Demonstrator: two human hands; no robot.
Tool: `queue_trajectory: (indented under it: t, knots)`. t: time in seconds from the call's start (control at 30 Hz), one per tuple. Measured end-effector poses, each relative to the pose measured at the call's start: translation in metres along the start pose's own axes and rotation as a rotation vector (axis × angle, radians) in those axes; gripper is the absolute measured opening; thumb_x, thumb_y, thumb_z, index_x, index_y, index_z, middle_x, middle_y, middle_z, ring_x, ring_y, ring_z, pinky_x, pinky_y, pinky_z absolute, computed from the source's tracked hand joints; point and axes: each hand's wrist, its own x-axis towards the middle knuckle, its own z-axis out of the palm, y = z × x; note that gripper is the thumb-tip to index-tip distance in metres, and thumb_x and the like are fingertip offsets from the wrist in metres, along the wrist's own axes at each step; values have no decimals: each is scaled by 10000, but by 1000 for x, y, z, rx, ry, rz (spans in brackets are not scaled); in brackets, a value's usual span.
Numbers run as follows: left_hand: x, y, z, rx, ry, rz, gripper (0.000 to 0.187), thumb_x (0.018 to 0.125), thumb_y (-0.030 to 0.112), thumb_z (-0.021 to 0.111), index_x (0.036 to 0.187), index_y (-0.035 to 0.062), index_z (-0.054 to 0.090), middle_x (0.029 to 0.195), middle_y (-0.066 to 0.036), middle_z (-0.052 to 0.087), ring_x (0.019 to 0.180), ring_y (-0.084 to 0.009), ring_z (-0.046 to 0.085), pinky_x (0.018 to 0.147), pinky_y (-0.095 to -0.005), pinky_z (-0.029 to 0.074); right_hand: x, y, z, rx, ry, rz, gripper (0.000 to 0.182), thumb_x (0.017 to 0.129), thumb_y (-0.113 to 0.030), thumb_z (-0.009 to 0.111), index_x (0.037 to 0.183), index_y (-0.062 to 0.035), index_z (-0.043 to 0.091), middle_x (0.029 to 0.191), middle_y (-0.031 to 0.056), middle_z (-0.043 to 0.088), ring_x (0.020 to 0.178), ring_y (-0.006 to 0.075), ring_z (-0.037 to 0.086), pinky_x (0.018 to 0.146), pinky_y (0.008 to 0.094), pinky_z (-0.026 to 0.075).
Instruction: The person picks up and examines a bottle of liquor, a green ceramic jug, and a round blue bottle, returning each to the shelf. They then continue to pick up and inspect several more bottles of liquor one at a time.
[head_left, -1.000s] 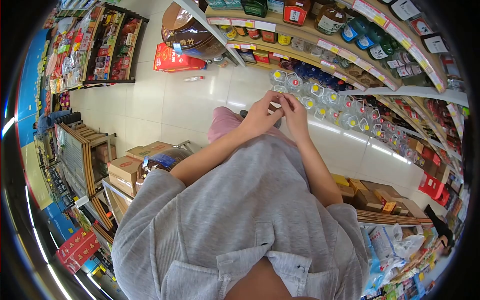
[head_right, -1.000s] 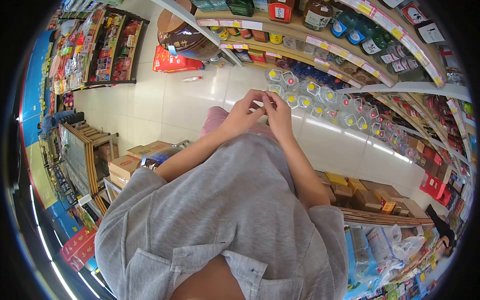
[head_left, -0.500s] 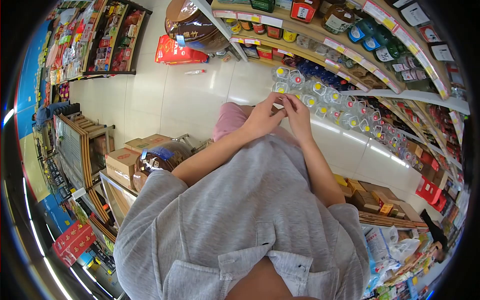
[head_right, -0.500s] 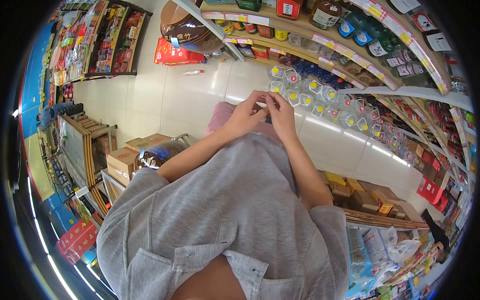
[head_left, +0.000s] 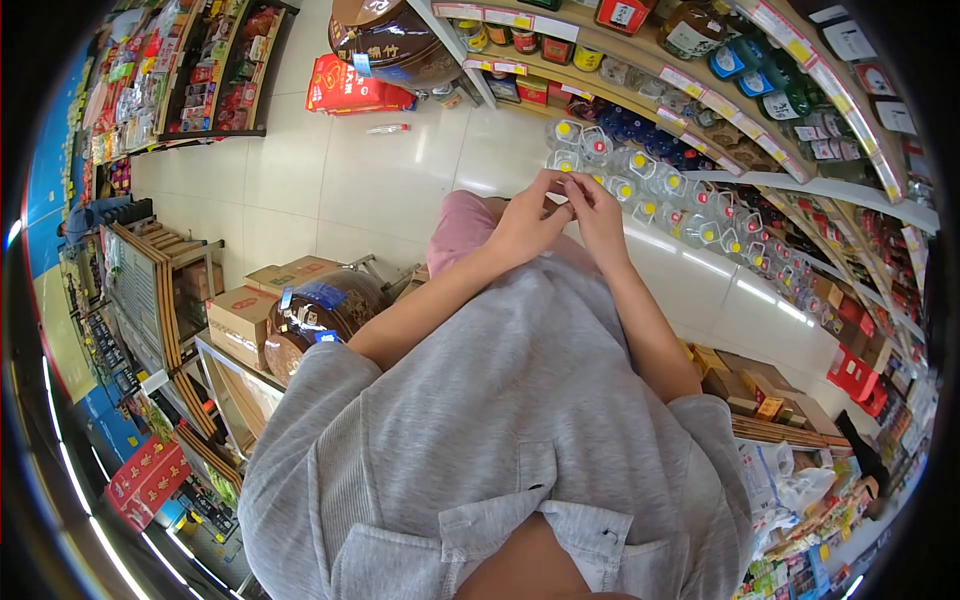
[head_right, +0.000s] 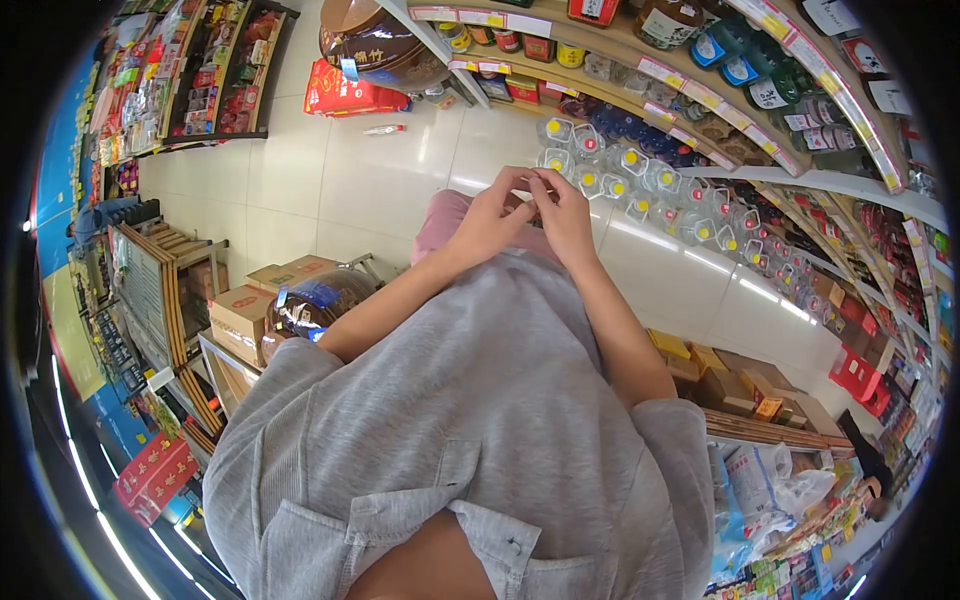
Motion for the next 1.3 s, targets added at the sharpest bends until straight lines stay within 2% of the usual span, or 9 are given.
queue_trajectory:
  t: [0.13,0.23,0.73,0.83,0.93,1.03,1.1,1.2,1.3]
  knots:
    - [0,0,-5,-4,5,-7,428,1004,140,659,1395,46,512,1247,-166,700,962,-240,764,820,-345,586,5,3,3,-55,1,-3,293,1105,-217,595,1288,-15,702,1110,48,756,951,110,695,773,266,565]
    - [2,-2,-8,-8,5,-3,430,1002,141,661,1396,49,515,1241,-166,704,962,-237,762,820,-344,587,6,1,9,30,52,-19,290,1063,-243,640,1232,-24,726,963,81,758,803,134,684,727,299,548]
    - [2,-10,-7,-33,-13,-21,431,1000,125,663,1395,29,516,1224,-170,712,985,-240,763,838,-352,597,3,7,7,-27,30,28,291,1062,-250,635,1215,-27,743,968,86,763,838,144,704,755,305,557]
    - [3,-15,-6,-16,-27,-24,439,1003,131,661,1406,30,520,1236,-165,714,976,-235,762,834,-351,597,5,12,3,-49,21,37,332,1057,-262,641,1297,-43,707,1013,97,777,846,179,720,777,320,567]
    - [5,-15,-4,-2,-27,-14,453,1003,140,665,1421,33,526,1250,-152,717,959,-224,758,828,-348,593,15,2,-9,-309,65,-135,396,1049,-279,655,1380,-62,650,1120,120,780,878,220,735,808,348,578]
    - [5,-17,-5,3,-15,-21,467,1000,144,673,1431,35,530,1248,-139,722,943,-207,750,822,-343,588,59,-14,-41,-397,166,-280,446,1032,-273,681,1421,-67,606,1254,138,737,946,247,737,850,380,584]
    - [4,-23,-3,-27,1,-8,471,996,143,678,1431,35,532,1241,-132,726,931,-192,741,818,-337,585,86,-53,-62,-490,298,-440,464,1027,-262,690,1438,-68,599,1313,161,691,966,246,732,850,379,588]
    - [3,-39,1,-79,26,12,477,974,178,694,1402,22,551,1212,-151,735,892,-254,753,825,-387,594,111,-133,-82,-655,522,-692,484,1024,-265,696,1457,-75,595,1358,184,640,989,232,730,829,357,589]
    - [-1,-49,3,-61,3,9,445,991,141,684,1409,56,559,1215,-118,731,897,-179,729,788,-334,589,136,-179,-95,-576,562,-832,482,1029,-249,696,1461,-65,587,1346,144,652,994,190,740,824,319,579]
